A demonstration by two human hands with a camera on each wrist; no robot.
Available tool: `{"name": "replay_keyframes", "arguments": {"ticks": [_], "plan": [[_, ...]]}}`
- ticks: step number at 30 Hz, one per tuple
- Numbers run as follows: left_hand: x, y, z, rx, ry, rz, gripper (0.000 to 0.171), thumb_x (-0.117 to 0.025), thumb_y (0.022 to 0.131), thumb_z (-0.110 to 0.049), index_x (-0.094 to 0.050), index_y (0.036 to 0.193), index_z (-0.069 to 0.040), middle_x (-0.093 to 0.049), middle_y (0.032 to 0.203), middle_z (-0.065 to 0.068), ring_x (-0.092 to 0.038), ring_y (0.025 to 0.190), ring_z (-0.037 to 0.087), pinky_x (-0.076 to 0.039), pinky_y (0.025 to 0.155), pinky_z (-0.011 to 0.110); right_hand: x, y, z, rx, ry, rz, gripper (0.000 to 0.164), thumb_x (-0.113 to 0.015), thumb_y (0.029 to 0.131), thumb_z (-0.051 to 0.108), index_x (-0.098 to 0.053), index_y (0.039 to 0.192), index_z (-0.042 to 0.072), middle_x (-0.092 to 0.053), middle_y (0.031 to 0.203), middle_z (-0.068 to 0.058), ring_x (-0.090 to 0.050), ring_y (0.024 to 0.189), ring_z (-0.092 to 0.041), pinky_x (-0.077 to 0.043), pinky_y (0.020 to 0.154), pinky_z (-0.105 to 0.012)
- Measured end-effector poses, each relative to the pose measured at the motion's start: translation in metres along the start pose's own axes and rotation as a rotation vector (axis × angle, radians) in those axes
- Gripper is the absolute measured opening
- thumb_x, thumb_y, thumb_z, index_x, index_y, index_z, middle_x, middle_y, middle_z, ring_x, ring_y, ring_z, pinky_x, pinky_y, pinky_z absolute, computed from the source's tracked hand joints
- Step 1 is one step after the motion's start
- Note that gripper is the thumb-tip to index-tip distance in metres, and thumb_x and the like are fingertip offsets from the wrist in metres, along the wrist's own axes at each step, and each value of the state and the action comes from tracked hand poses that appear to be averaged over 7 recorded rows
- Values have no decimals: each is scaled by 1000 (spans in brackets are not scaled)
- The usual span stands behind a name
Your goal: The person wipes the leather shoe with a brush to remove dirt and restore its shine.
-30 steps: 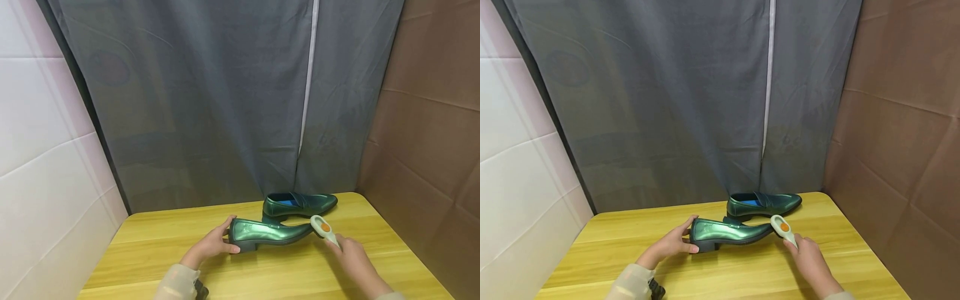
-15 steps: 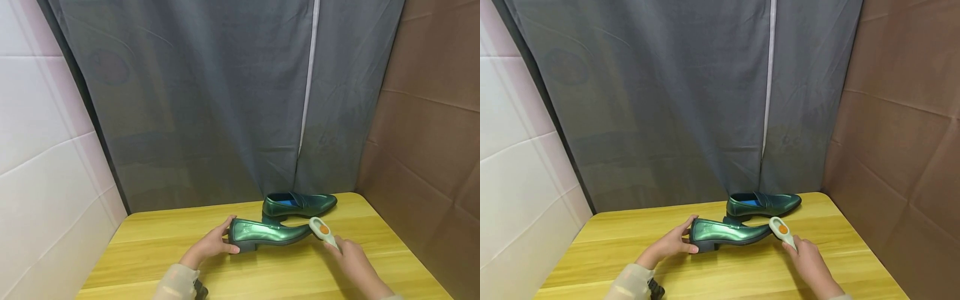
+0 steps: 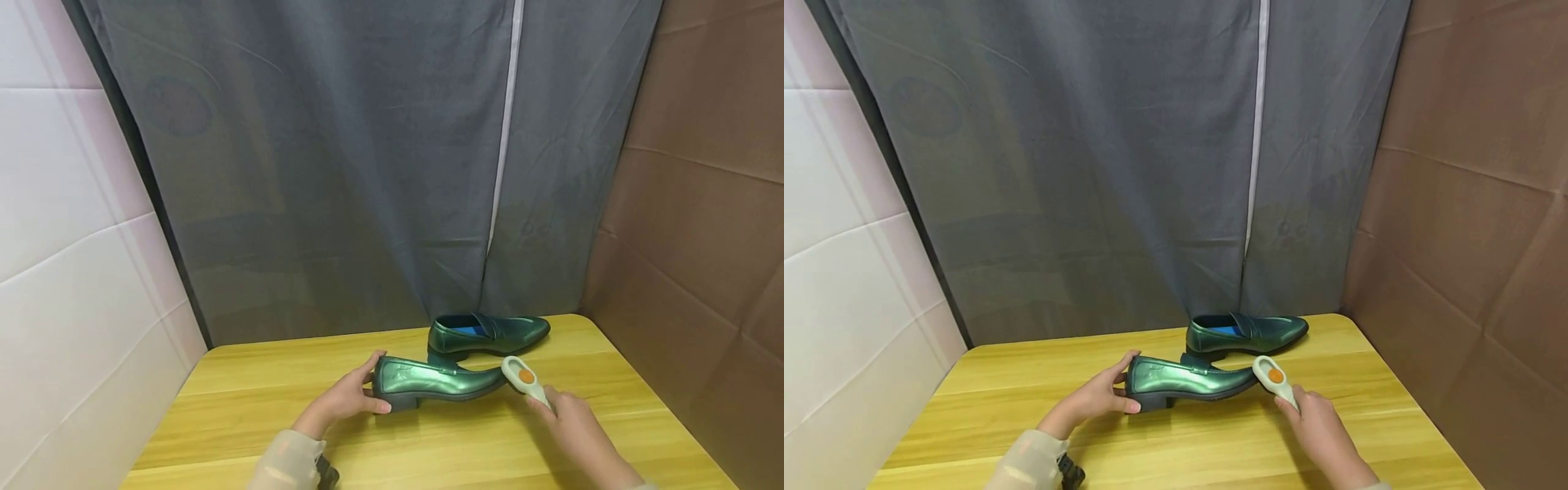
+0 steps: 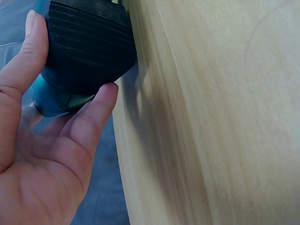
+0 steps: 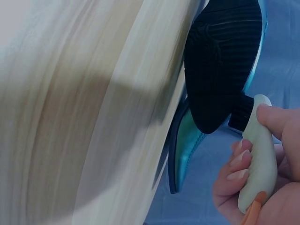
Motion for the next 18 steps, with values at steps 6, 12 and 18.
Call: {"name": "replay_keyframes", "arguments": {"ticks": [6,12,18], "plan": [[0,0,0,3,4,-6,114,-88,77,-26,-14,164,-22,-28,163,26,-46,138,51,-46,109,56,1,-1,2,20,-3,-15,32,-63,100,34,-50,81,13,-40,66,0,-39,62,-15,-33,54,-25],[-1,0,0,3,-3,-4,114,-88,77,-25,-13,164,-21,-27,163,26,-46,137,52,-47,108,55,2,0,4,29,19,-15,31,-63,100,34,-49,79,15,-39,65,2,-37,60,-13,-32,54,-24],[-1,0,1,3,-8,-4,114,-88,77,-25,-14,164,-22,-27,163,26,-46,137,52,-47,108,55,2,-2,6,58,21,-29,31,-63,101,32,-49,78,16,-38,65,3,-36,60,-12,-31,54,-24]]}}
Point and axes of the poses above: each hand's wrist, its own y-axis towards the middle knuckle, its own x-axis out of the back of the hand, z = x × y, the point moved 7 cm from there along y, towards the middle knuckle
